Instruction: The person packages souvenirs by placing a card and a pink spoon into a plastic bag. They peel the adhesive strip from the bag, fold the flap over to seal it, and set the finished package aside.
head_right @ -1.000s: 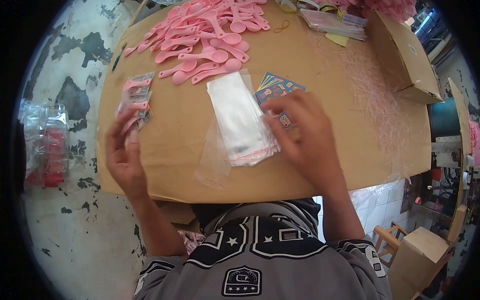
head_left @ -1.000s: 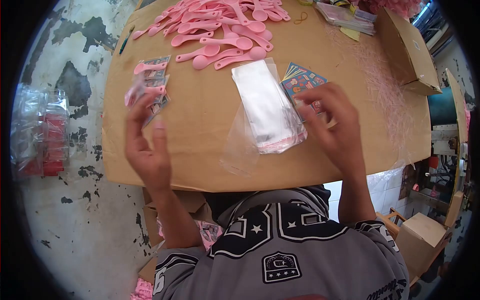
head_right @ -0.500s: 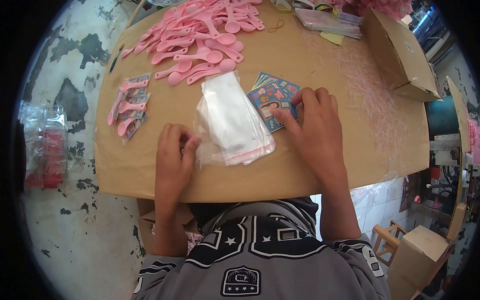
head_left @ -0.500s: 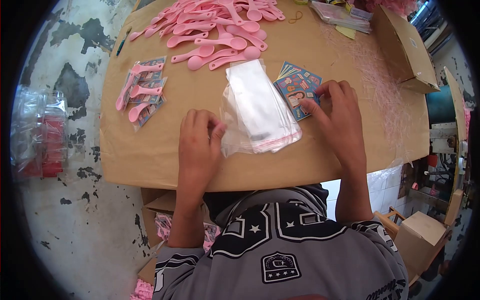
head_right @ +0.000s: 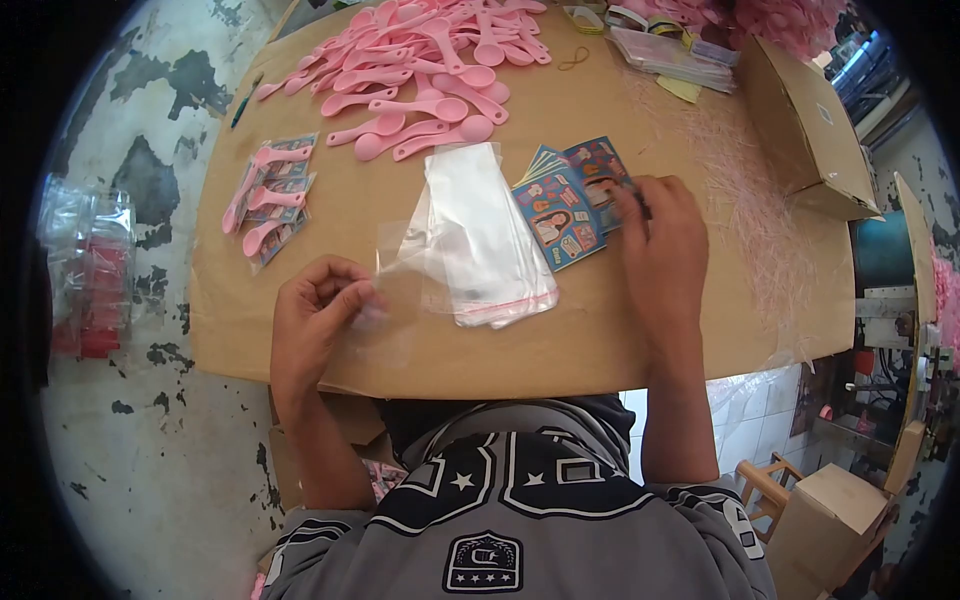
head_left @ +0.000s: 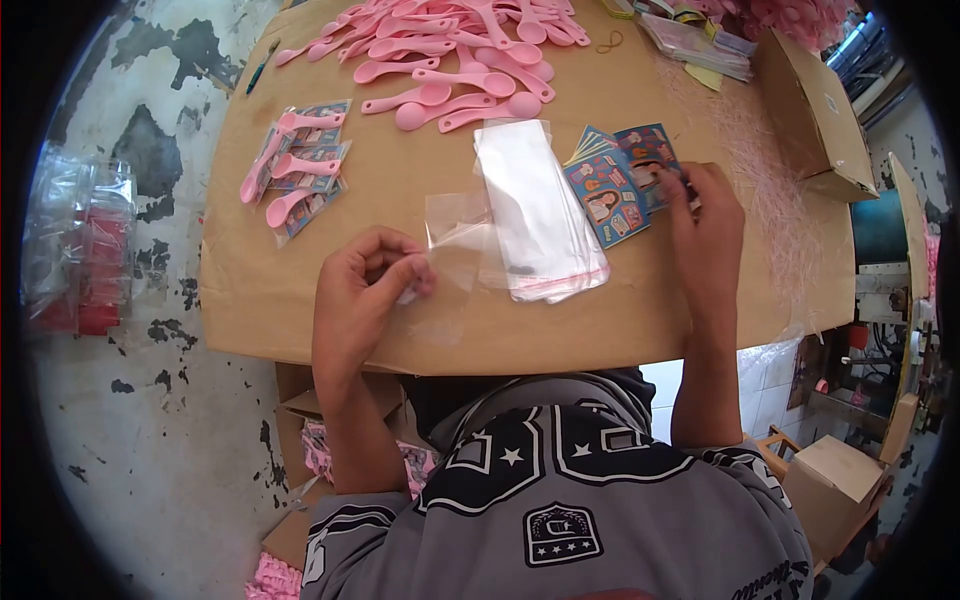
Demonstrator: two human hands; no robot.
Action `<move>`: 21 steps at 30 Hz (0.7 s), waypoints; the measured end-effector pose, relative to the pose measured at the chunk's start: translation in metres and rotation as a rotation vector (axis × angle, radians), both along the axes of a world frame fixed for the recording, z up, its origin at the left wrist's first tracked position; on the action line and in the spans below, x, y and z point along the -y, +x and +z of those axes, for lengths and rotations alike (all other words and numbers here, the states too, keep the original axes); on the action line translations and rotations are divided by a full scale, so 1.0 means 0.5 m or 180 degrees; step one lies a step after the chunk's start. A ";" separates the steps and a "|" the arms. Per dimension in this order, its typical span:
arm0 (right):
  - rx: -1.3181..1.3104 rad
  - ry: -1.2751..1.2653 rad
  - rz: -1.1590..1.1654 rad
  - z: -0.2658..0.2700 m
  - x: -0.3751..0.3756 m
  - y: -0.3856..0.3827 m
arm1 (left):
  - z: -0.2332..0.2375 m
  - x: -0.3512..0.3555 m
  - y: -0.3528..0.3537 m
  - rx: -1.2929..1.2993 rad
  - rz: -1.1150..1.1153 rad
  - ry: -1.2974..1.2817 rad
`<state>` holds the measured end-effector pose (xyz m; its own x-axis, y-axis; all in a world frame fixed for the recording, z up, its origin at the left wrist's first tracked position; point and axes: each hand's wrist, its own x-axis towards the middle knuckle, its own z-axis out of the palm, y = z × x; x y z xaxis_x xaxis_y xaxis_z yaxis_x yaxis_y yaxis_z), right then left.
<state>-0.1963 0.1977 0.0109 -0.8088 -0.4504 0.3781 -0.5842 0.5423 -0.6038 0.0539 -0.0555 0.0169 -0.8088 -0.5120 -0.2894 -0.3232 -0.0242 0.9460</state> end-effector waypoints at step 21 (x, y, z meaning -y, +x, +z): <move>0.3306 -0.1643 0.1586 0.025 0.059 0.165 | 0.004 -0.107 -0.100 -0.2018 0.1403 0.1295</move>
